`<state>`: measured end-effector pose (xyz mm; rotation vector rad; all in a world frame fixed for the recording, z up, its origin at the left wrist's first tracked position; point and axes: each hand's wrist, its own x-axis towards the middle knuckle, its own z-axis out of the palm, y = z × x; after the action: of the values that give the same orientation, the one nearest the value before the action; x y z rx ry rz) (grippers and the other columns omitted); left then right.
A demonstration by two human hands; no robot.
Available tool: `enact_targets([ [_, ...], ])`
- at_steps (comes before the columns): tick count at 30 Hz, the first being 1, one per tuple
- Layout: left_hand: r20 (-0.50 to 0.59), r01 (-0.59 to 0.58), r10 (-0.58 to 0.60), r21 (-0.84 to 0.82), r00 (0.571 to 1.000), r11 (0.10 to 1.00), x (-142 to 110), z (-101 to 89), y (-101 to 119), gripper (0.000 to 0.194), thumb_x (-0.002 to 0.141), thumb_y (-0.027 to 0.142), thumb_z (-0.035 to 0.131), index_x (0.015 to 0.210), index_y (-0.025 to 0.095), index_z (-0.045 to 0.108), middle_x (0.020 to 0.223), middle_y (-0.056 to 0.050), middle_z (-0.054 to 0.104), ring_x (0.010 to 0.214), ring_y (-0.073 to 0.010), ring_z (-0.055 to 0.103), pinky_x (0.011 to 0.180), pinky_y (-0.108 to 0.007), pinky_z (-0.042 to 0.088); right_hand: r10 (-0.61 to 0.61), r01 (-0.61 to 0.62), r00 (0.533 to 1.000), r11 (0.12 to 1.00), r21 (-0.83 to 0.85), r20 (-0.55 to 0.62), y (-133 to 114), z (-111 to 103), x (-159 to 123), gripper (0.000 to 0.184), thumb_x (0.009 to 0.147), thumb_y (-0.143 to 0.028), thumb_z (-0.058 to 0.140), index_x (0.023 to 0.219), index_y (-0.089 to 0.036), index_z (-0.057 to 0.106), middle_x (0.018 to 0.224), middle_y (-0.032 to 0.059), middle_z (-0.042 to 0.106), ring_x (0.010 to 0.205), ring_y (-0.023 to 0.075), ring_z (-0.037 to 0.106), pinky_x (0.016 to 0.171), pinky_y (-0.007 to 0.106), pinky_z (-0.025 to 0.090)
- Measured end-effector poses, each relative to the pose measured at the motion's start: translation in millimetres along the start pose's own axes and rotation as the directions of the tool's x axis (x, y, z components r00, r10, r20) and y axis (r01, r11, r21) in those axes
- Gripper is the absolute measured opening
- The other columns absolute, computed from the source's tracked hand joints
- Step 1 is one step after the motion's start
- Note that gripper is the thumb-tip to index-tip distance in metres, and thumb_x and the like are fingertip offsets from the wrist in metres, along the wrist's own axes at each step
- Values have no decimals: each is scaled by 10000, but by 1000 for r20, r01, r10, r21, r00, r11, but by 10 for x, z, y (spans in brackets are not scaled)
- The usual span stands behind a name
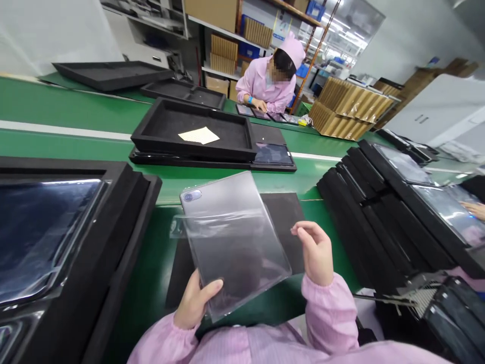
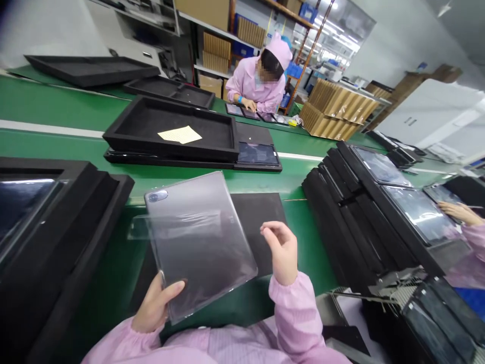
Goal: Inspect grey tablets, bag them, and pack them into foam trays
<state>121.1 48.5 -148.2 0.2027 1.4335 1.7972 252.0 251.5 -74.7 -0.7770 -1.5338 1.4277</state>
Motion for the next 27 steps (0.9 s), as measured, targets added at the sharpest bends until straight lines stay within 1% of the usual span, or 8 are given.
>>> enact_targets([
  [2, -44, 52, -55, -78, 997, 996, -18, 81, 37, 401, 678, 483, 824, 973, 248, 690, 907, -9, 791, 905, -280, 744, 850, -401, 597, 87, -88, 994, 996, -16, -65, 100, -98, -15, 224, 762, -420, 795, 853, -219, 763, 810, 48, 743, 733, 191, 682, 731, 342, 570],
  [5, -51, 30, -33, -61, 998, 998, -23, 156, 62, 373, 672, 459, 835, 932, 231, 695, 898, -8, 792, 888, -259, 738, 831, -367, 592, 195, -192, 976, 980, -42, 91, 234, -77, -185, 380, 708, -431, 821, 1001, -197, 760, 896, 72, 767, 790, 225, 708, 763, 373, 588],
  [8, -96, 26, -26, -5, 995, 1000, 0, 182, 55, 360, 641, 419, 849, 889, 205, 698, 884, -22, 793, 843, -240, 729, 815, -348, 588, 332, -317, 922, 943, -107, 199, 313, 8, -393, 435, 640, -351, 859, 1031, -186, 765, 931, 63, 790, 863, 254, 723, 807, 378, 588],
  [14, -137, 72, -71, 1, 988, 997, 63, 213, -15, 530, 501, 432, 874, 915, 148, 703, 901, -90, 795, 862, -262, 727, 800, -330, 583, 329, -329, 944, 939, 106, 11, 420, 66, -545, 390, 578, -317, 891, 931, -173, 810, 853, 64, 806, 793, 260, 738, 733, 356, 609],
  [19, -173, 126, -124, 2, 977, 992, -11, 179, 77, 605, 468, 495, 895, 931, 155, 707, 928, -95, 798, 920, -292, 733, 808, -330, 585, 190, -167, 954, 979, 116, -231, 512, -195, -334, 363, 704, -481, 804, 849, -149, 782, 807, 96, 797, 715, 271, 755, 665, 386, 629],
  [23, -264, 150, -145, 1, 954, 989, -59, -21, 211, 586, 450, 418, 898, 959, 177, 736, 900, -51, 789, 954, -309, 730, 796, -325, 595, -73, 54, 895, 997, -55, -441, 487, -620, -176, 369, 833, -484, 710, 980, -149, 758, 934, 100, 800, 858, 274, 771, 801, 418, 632],
  [25, -337, 159, -157, -21, 928, 987, -37, -144, 229, 495, 429, 341, 881, 882, 193, 747, 817, -24, 769, 848, -295, 730, 709, -325, 598, -232, 154, 860, 967, -201, -456, 494, -747, -186, 332, 875, -412, 684, 1073, -154, 749, 1041, 109, 793, 971, 279, 761, 911, 439, 606],
  [27, -415, 126, -137, -52, 899, 991, -6, -236, 204, 355, 455, 301, 837, 785, 214, 740, 744, -4, 741, 736, -263, 708, 607, -313, 572, -361, 239, 862, 908, -343, -355, 553, -761, -244, 285, 869, -304, 687, 1114, -177, 757, 1123, 112, 781, 1054, 289, 745, 992, 455, 575],
])
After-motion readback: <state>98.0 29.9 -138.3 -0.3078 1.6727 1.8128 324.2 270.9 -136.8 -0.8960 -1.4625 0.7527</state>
